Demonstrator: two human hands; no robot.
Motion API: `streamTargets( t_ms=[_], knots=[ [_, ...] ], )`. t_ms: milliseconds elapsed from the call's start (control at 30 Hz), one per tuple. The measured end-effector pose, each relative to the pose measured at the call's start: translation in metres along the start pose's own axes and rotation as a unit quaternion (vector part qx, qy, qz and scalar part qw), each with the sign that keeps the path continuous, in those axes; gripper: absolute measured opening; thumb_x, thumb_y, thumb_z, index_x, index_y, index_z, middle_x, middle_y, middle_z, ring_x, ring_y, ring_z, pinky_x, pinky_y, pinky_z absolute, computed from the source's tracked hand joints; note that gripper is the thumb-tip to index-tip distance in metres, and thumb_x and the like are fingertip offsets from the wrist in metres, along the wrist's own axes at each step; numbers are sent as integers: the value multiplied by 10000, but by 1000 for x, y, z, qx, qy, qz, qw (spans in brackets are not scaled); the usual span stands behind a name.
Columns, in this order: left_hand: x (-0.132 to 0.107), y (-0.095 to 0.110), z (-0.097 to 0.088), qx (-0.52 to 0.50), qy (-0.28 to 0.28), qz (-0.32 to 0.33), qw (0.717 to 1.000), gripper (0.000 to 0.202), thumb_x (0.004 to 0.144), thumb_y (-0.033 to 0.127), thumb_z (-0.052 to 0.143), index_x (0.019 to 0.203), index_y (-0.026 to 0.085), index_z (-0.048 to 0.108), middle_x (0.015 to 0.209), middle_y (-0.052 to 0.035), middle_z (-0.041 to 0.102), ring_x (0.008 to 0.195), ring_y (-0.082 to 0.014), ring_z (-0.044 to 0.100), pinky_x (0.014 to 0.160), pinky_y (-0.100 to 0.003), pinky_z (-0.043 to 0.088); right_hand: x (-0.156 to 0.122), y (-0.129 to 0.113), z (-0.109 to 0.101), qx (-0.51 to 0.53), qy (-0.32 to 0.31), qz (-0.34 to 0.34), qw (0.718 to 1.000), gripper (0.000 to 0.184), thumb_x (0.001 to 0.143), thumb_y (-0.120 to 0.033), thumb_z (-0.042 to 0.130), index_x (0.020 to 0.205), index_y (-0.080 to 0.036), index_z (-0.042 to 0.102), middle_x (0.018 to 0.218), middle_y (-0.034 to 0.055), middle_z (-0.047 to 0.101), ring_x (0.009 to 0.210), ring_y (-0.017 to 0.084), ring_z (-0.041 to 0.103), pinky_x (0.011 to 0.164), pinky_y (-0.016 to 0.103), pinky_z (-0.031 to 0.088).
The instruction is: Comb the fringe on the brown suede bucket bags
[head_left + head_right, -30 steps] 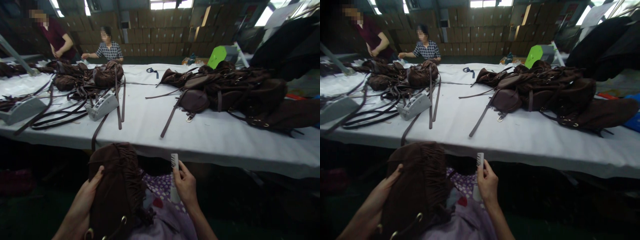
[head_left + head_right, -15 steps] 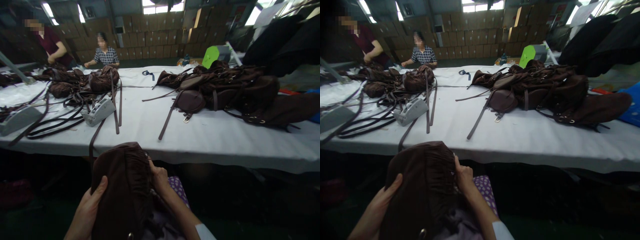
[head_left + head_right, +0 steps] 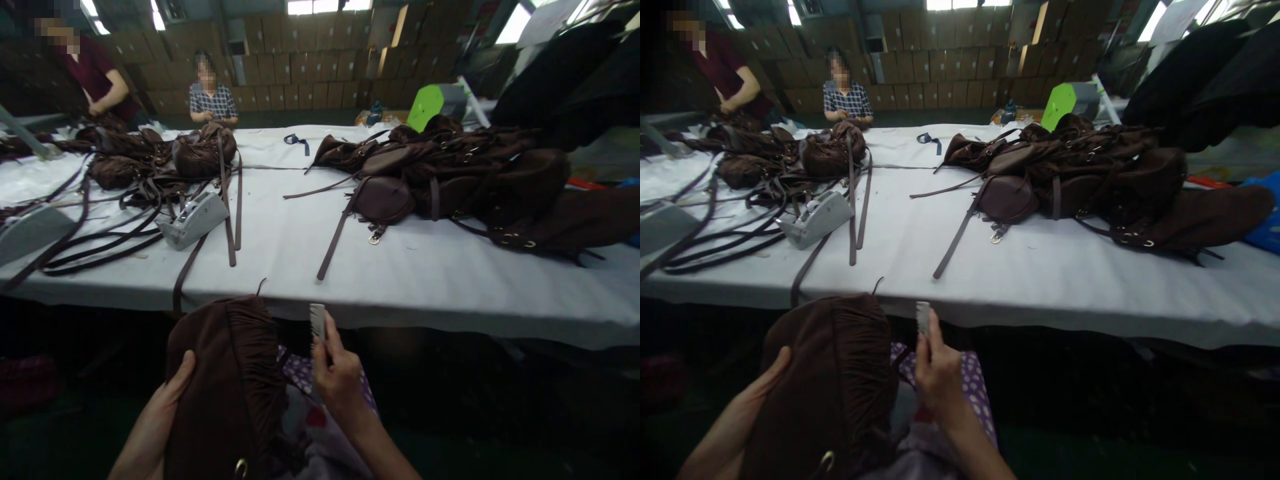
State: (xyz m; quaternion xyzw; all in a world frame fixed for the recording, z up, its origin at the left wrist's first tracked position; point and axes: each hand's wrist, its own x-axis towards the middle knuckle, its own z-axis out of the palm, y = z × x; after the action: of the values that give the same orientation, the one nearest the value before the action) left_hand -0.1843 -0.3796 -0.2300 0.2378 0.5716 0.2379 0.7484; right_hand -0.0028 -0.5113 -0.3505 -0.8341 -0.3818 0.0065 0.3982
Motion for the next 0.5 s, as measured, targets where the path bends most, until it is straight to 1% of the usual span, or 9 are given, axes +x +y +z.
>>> streamTargets(
  t_ms=[33,100,133,167,200,300,400,500],
  knots=[
    [-2,-1,2,-8,-6,-7,1000,521,776,437,655,1248,228,581,945,-108,735,949,-362,672,683,-481,602,5,-20,8,22,-11,-82,996,511,967,-285,331,1448,-113,323,700,59,695,492,131,579,548,228,429],
    [-7,-3,5,-26,-15,-9,1000,477,818,450,609,1240,228,585,981,-99,726,972,-338,666,719,-458,597,12,-48,28,21,-53,-226,973,527,946,-205,333,1456,-78,284,692,59,688,540,140,596,571,232,448],
    [-10,-3,6,-37,-18,-8,999,457,844,455,578,1235,218,583,1019,-99,714,982,-318,661,751,-449,588,14,-55,38,-3,-78,-270,960,541,924,-167,349,1452,-64,284,680,55,680,546,147,600,562,238,452],
    [-13,-2,5,-48,-20,-6,999,438,871,454,549,1229,205,579,1066,-102,692,988,-292,654,785,-442,575,15,-56,47,-42,-102,-289,951,558,895,-135,377,1442,-55,302,668,52,672,537,154,599,539,245,452],
    [-16,-2,5,-59,-21,-5,998,417,893,446,525,1220,192,574,1115,-106,664,993,-264,643,815,-438,558,15,-54,56,-87,-122,-284,947,578,860,-110,409,1429,-51,327,657,49,664,522,160,597,511,249,447],
    [-19,-1,0,-86,-17,-11,996,356,915,392,519,1192,174,562,1201,-105,585,1008,-215,600,856,-431,521,13,-38,72,-185,-168,-203,947,652,786,-77,475,1424,-70,343,643,45,653,514,163,609,476,236,439],
    [-17,-2,-4,-99,-11,-31,995,340,908,368,536,1187,175,562,1213,-101,570,1025,-224,585,859,-436,515,14,-26,77,-209,-200,-143,947,695,794,-80,474,1459,-111,274,675,53,664,569,168,642,514,228,462],
    [-13,-3,-6,-102,-6,-52,993,379,912,388,524,1224,175,552,1209,-109,595,1035,-236,604,874,-453,517,20,-22,79,-234,-224,-93,942,709,817,-68,453,1480,-145,212,695,65,666,614,189,666,545,252,488]
  ],
)
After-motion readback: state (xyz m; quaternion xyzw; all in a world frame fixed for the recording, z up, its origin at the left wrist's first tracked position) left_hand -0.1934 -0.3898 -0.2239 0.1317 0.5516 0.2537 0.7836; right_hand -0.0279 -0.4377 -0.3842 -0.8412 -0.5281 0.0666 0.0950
